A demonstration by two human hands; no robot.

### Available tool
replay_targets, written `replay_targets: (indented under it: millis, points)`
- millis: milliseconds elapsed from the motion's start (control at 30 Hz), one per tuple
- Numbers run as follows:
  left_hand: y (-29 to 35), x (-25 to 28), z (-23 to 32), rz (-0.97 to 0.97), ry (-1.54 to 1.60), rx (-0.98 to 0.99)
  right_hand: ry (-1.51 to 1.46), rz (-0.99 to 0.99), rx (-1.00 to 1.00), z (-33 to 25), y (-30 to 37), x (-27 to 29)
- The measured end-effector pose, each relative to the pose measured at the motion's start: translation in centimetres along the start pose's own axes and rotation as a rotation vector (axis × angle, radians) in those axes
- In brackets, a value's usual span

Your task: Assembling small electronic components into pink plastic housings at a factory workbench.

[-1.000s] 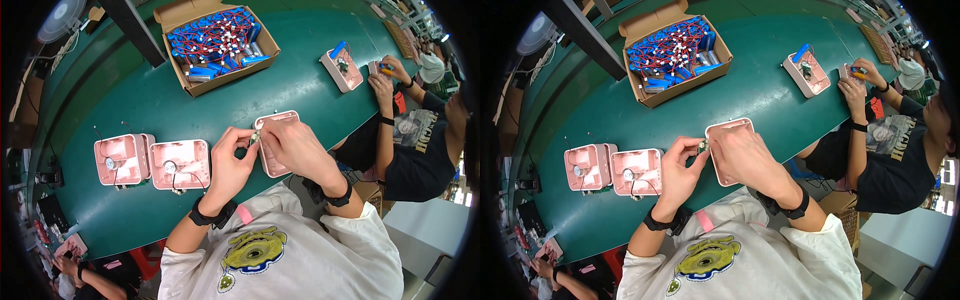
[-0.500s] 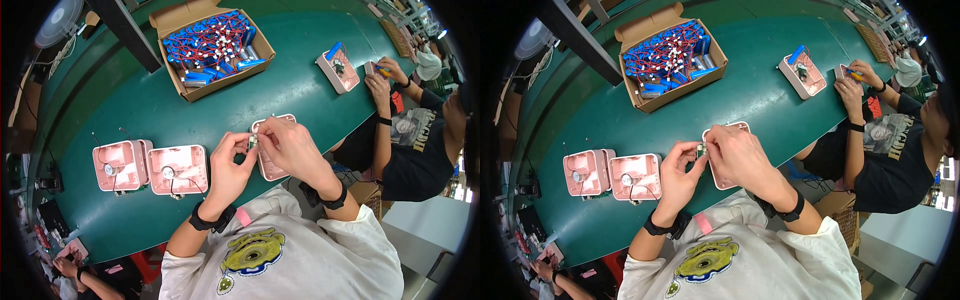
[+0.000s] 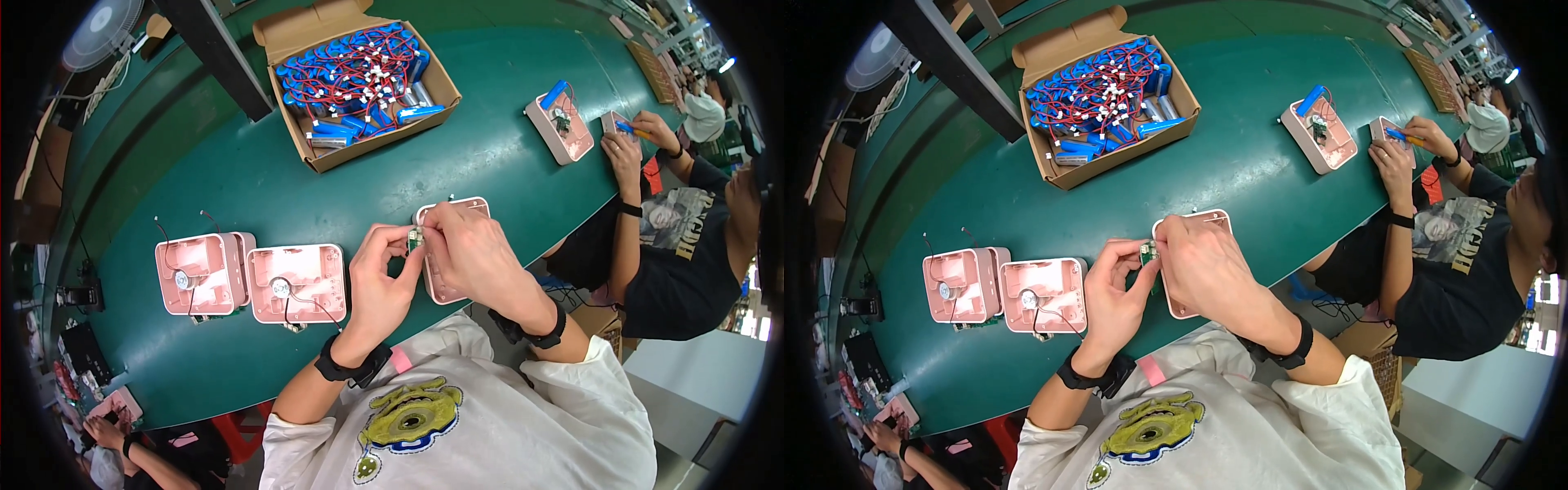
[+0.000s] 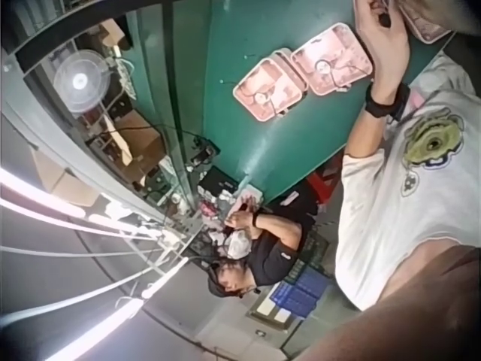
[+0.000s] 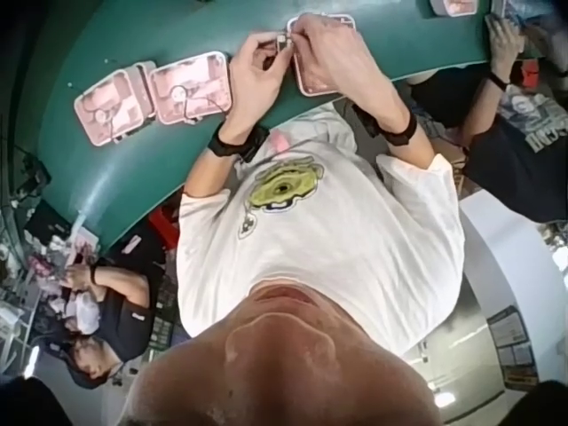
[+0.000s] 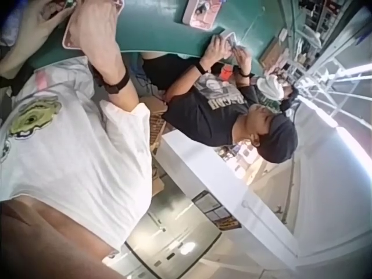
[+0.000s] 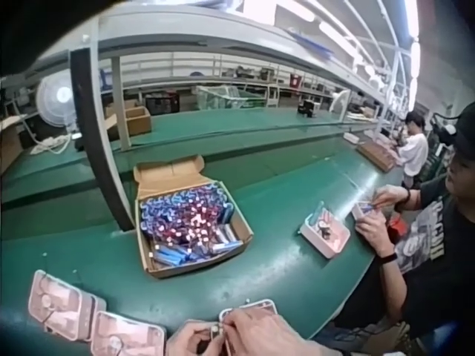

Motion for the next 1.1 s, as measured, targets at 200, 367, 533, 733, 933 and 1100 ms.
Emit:
replay_targets:
  millis: [200,367,533,733,933,1100]
  points:
    - [0.5,0.8,-1.9,-0.042,0.023,0.171,0.148,0.169,0.264,0.4,-6.1,6.3]
    - [1.0,0.3,-0.6,-0.065,0.030,0.233,0.199,-0.033,0.353,2.8,-14.5,4.6]
    - [1.4,0.8,-0.1,-0.008,0.079,0.163,0.146,-0.554,0.144,2.8,-17.4,1.2]
    - [2.0,1.9,0.8,-0.065,-0.020,0.160,-0.112,-0.506,0.270,2.0,-16.6,3.2]
    - [2.7,2.4,1.6,-0.095,-0.083,0.161,-0.719,-0.363,0.124,2.2,-14.7,4.0]
    - [2.6,2.5,1.8,-0.103,-0.062,0.173,-0.874,-0.137,0.139,-0.1,-12.2,7.4]
Point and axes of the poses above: each hand's wrist, its own y-axis away from the middle knuckle, its own x-axis out of the back of the hand, z = x × y, the point moved 8 cm from there along -y, towards the middle knuckle, and after that the axes turned 6 degrees about x, right-handed, at the moved point
